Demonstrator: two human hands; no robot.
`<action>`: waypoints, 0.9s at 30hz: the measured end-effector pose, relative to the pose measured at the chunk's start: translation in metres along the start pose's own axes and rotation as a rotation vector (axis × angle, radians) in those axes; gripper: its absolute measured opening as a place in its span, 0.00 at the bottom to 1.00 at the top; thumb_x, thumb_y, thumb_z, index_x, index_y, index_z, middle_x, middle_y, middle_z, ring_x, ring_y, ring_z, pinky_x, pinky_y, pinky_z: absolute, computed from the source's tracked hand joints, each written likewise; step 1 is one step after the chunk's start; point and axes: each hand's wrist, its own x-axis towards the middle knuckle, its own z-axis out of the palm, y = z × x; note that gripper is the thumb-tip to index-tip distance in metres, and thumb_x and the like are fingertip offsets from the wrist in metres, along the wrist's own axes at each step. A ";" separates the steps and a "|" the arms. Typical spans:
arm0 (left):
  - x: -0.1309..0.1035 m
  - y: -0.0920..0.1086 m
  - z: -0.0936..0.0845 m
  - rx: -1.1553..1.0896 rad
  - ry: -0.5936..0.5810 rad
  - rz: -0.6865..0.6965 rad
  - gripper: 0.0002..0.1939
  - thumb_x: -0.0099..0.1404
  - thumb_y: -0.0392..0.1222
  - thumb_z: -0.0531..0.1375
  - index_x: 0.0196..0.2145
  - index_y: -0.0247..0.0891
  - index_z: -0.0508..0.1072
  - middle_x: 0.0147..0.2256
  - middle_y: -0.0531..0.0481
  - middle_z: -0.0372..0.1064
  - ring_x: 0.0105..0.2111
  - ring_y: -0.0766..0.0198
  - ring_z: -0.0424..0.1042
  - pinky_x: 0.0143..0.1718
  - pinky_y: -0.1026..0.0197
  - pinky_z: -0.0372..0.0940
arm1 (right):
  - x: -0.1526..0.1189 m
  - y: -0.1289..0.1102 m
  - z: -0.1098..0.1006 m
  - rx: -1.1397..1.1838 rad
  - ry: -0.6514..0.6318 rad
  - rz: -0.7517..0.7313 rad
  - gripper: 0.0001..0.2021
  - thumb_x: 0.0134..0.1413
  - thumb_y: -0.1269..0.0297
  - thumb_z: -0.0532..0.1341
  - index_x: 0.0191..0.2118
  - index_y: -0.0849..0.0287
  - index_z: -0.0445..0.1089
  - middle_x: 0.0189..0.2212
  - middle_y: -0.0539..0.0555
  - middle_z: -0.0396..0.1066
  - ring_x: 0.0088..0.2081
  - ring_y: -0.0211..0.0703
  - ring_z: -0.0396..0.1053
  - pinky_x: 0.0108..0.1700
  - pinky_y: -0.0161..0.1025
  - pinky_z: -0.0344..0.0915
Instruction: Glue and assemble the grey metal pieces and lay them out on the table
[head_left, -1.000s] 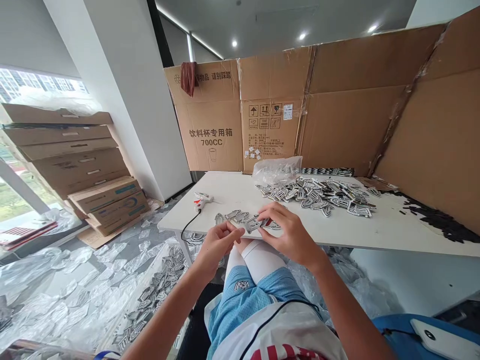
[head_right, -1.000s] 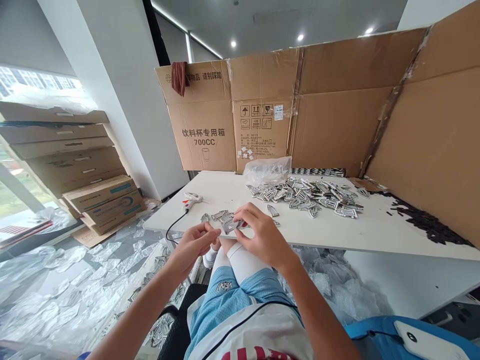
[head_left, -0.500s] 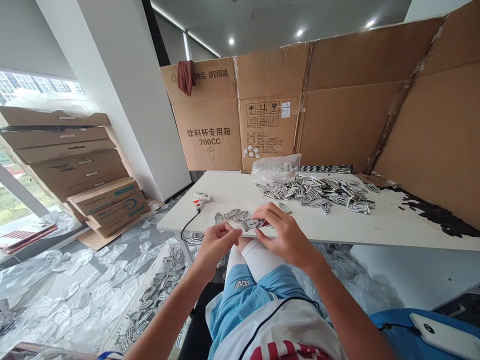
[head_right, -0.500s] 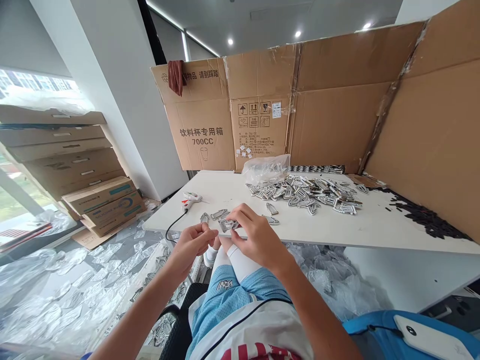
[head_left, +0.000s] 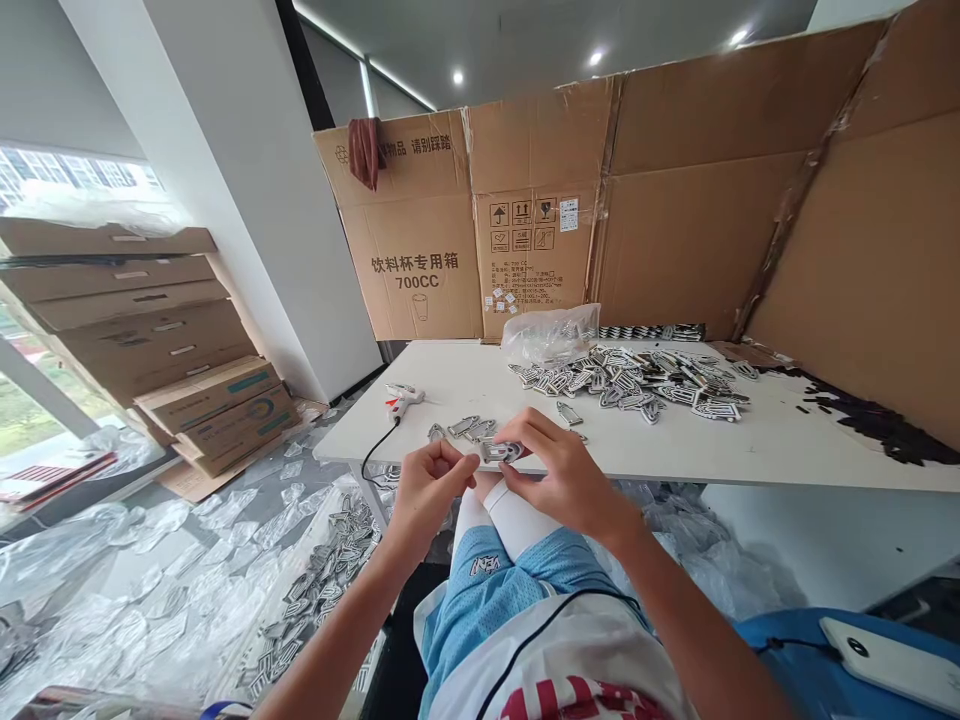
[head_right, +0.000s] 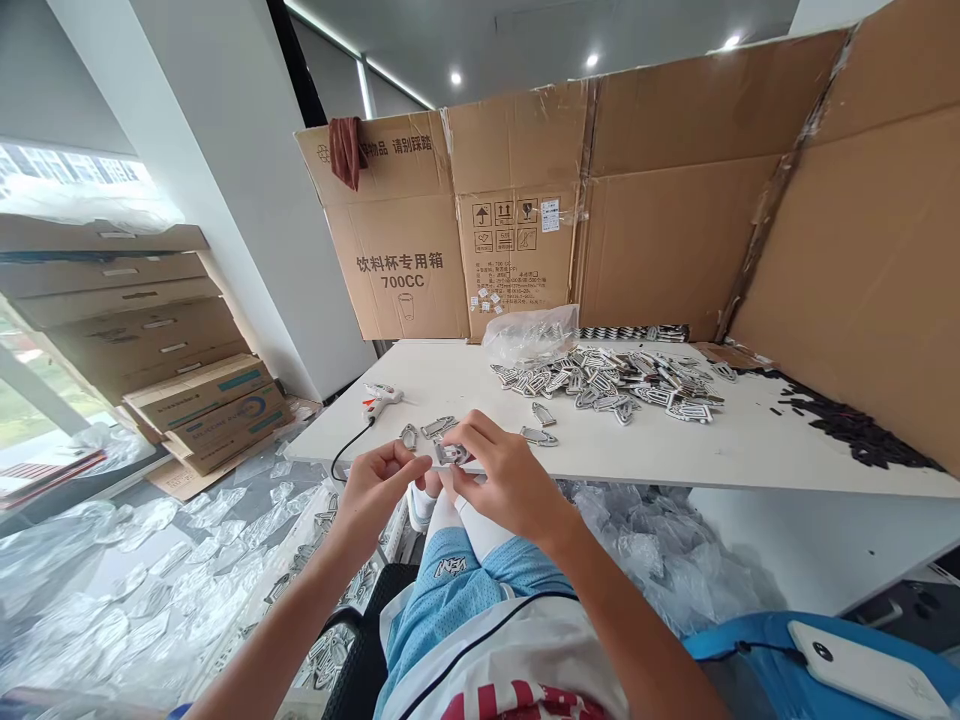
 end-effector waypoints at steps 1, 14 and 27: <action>0.000 0.001 0.000 0.010 0.005 0.011 0.15 0.59 0.46 0.69 0.22 0.38 0.69 0.17 0.55 0.65 0.19 0.72 0.53 0.22 0.65 0.45 | 0.000 0.000 0.001 0.004 0.000 -0.002 0.17 0.61 0.77 0.63 0.51 0.51 0.70 0.45 0.53 0.72 0.44 0.47 0.77 0.44 0.44 0.78; 0.004 -0.002 -0.003 0.090 -0.020 0.029 0.11 0.57 0.42 0.67 0.22 0.39 0.70 0.17 0.56 0.64 0.19 0.71 0.55 0.22 0.65 0.46 | -0.001 0.000 0.005 0.028 -0.006 -0.006 0.16 0.61 0.78 0.63 0.49 0.51 0.70 0.44 0.53 0.72 0.45 0.47 0.77 0.45 0.43 0.79; 0.005 0.002 -0.005 0.125 -0.085 0.025 0.14 0.57 0.46 0.68 0.21 0.39 0.70 0.17 0.54 0.65 0.18 0.70 0.53 0.22 0.65 0.45 | 0.000 0.000 0.009 0.031 -0.047 -0.010 0.15 0.63 0.78 0.63 0.49 0.51 0.69 0.46 0.54 0.73 0.45 0.46 0.76 0.46 0.44 0.78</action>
